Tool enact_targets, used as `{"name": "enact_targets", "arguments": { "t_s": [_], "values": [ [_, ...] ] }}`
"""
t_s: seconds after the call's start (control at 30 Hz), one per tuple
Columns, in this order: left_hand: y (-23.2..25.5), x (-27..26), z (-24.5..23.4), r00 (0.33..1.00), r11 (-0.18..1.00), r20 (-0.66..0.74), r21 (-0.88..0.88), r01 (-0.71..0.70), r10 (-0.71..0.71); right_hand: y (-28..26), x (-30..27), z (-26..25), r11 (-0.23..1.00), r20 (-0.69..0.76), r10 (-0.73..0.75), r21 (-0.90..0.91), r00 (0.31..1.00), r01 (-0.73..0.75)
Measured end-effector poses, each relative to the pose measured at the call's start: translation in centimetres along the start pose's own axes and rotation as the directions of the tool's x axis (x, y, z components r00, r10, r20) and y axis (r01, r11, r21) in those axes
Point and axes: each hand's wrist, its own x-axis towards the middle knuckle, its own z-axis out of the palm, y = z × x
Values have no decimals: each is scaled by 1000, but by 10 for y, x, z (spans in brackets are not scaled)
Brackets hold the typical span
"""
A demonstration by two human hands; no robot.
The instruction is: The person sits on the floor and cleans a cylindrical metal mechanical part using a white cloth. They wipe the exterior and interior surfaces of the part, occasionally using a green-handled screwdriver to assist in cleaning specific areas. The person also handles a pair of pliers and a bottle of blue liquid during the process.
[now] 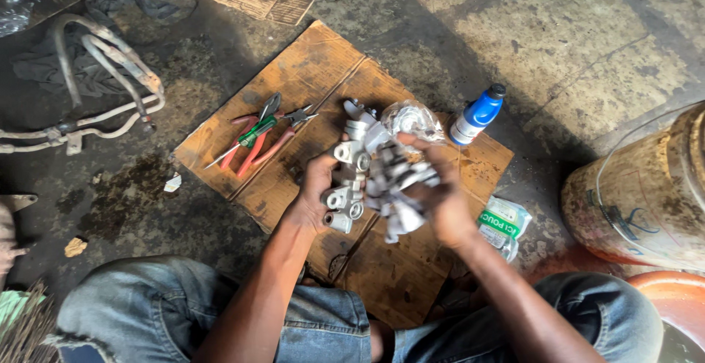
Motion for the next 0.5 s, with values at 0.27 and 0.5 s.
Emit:
{"name": "enact_targets", "arguments": {
  "t_s": [0.27, 0.5],
  "values": [
    [-25, 12, -16, 979, 864, -25, 475, -168, 204, 29, -16, 8, 668, -13, -202, -733, 979, 128],
    [-4, 9, -16, 966, 928, -216, 311, 206, -142, 38, 8, -16, -155, 493, -197, -869, 847, 470]
  ]
}}
